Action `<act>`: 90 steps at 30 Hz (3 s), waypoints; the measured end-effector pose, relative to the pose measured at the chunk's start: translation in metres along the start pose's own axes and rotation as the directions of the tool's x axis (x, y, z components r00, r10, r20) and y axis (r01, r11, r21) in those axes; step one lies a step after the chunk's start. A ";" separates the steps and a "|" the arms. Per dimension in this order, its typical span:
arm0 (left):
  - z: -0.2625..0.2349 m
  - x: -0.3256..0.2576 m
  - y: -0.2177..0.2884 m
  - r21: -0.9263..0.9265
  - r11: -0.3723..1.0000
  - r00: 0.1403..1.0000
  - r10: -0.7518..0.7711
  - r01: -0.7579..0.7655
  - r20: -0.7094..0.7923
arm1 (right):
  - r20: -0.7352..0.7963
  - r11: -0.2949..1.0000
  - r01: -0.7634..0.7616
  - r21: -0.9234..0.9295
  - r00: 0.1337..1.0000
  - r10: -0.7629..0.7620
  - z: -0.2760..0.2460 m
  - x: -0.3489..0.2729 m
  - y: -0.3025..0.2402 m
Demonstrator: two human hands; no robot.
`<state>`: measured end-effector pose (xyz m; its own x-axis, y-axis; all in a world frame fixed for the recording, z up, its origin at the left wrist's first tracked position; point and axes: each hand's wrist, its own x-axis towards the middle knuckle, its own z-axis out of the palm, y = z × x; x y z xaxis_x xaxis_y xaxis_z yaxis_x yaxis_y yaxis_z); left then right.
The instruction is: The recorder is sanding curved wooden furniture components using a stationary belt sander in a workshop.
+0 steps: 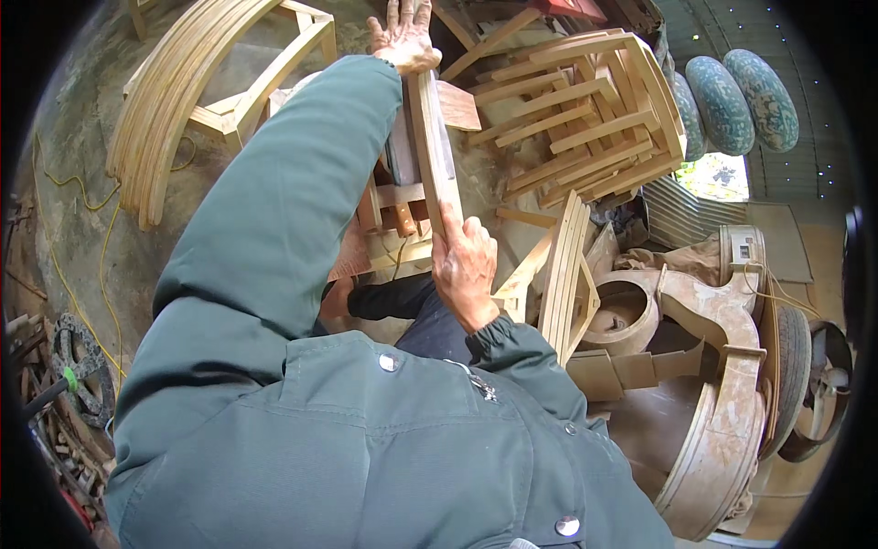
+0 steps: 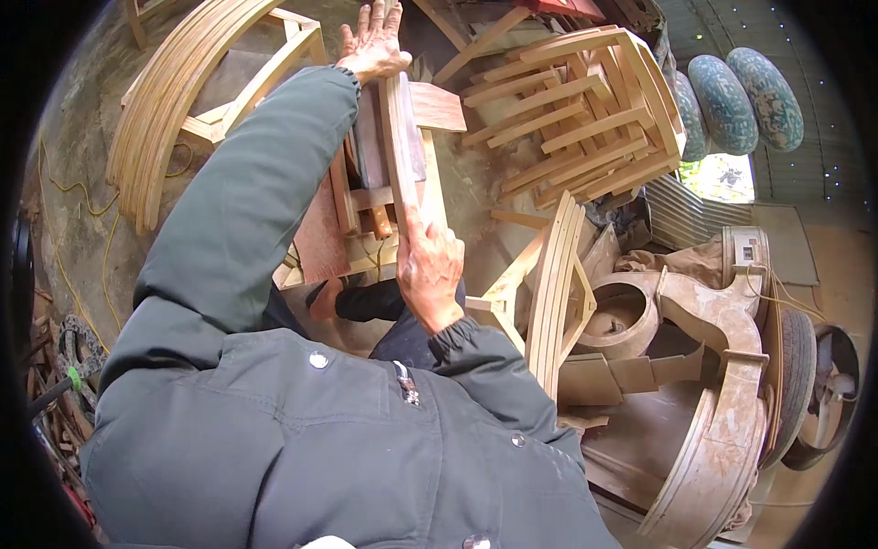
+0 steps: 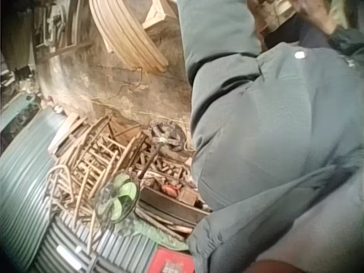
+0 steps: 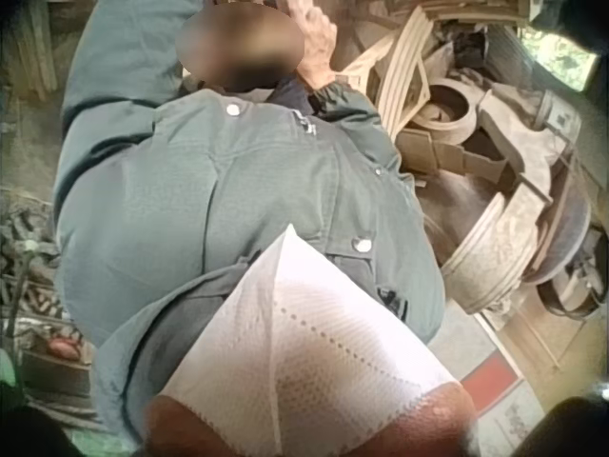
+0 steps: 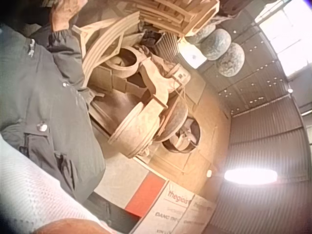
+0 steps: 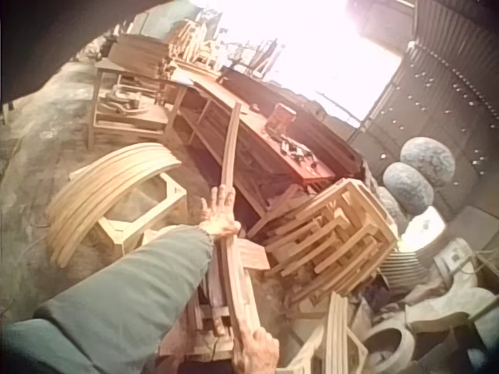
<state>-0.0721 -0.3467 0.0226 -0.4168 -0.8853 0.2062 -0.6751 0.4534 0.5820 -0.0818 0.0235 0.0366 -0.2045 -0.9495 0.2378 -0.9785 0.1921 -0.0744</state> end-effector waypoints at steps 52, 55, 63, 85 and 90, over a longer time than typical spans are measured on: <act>0.027 0.009 -0.012 0.117 0.990 0.996 0.085 -0.084 -0.007 | 0.307 0.956 -0.213 0.203 0.941 0.144 -0.022 0.014 -0.003; 0.018 0.012 -0.011 0.161 0.985 0.997 0.072 -0.069 -0.013 | 0.300 0.965 -0.224 0.139 0.938 0.174 -0.011 0.025 -0.003; 0.016 0.003 -0.007 0.216 0.975 0.999 0.047 -0.051 0.023 | 0.403 0.985 -0.162 0.063 0.907 0.124 -0.084 -0.068 0.024; -0.022 -0.201 0.098 -0.084 0.995 0.944 -0.021 0.051 0.330 | 0.715 0.904 -0.382 -0.192 0.576 0.396 -0.452 -0.210 0.014; -0.026 -0.250 0.115 -0.140 0.989 0.941 0.013 0.037 0.339 | 0.599 0.812 -0.541 -0.219 0.582 0.549 -0.479 -0.249 -0.008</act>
<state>-0.0290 -0.0760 0.0585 -0.6070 -0.7920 -0.0653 -0.5983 0.4014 0.6935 -0.0354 0.3767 0.4416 -0.6416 -0.5960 -0.4828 -0.6897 0.7238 0.0229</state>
